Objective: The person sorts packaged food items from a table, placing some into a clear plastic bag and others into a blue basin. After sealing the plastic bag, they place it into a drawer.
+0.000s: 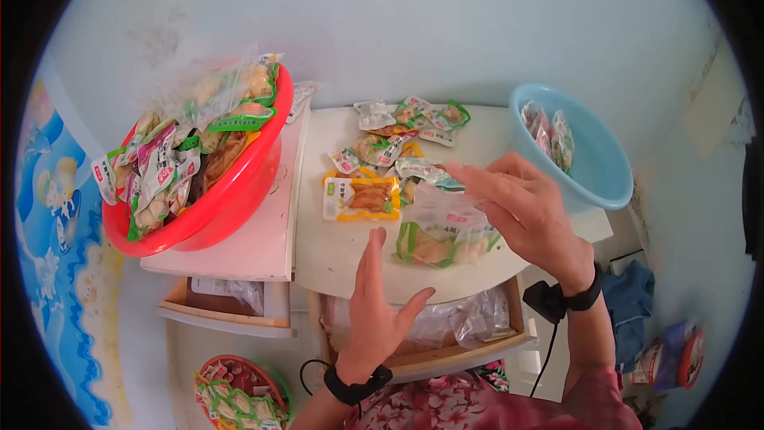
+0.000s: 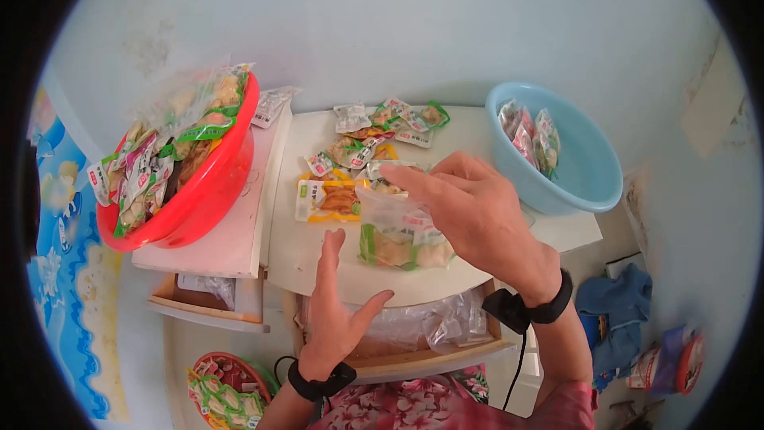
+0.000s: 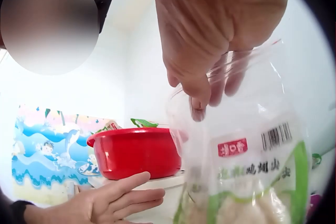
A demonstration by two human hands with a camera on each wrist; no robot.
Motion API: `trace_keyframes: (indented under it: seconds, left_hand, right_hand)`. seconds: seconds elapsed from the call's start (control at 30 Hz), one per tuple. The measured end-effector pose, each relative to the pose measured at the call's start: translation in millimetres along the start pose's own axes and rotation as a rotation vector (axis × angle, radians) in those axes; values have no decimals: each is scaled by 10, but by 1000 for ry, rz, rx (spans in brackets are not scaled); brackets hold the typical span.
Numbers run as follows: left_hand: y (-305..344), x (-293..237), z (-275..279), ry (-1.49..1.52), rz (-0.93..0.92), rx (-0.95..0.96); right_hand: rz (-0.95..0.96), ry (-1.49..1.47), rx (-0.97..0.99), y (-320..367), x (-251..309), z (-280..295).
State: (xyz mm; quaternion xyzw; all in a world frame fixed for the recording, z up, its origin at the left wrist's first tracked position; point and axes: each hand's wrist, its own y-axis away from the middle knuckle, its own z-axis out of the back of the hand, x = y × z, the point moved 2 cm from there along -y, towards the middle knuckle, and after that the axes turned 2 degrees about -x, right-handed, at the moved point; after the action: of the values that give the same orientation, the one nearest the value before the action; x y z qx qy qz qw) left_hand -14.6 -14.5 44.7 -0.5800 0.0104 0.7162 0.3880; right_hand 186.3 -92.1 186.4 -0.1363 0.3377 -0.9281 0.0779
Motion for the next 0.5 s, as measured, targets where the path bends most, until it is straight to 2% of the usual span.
trace_keyframes:
  seconds: [0.1, 0.2, 0.3, 0.37, 0.4, 0.47, 0.5]
  left_hand:
    - [-93, 47, -94, 113, -4, 26]
    - [-281, 34, -106, 86, -8, 53]
    - [-423, -6, -130, 139, 26, 159]
    - [-486, 25, -170, 128, 155, 263]
    - [-500, 48, -207, 123, 219, 316]
    - [-479, 127, -290, 235, 304, 289]
    - [-465, 178, -339, 292, 346, 271]
  right_hand:
    - [22, -33, -33, 82, 5, 24]
    - [76, -42, -23, 147, -53, 72]
    - [80, -88, -35, 206, -34, 98]
    - [55, -124, -35, 285, -25, 130]
    - [33, -95, -97, 320, -24, 160]
    - [-11, -30, -221, 396, -27, 224]
    - [-109, -85, -298, 475, -68, 249]
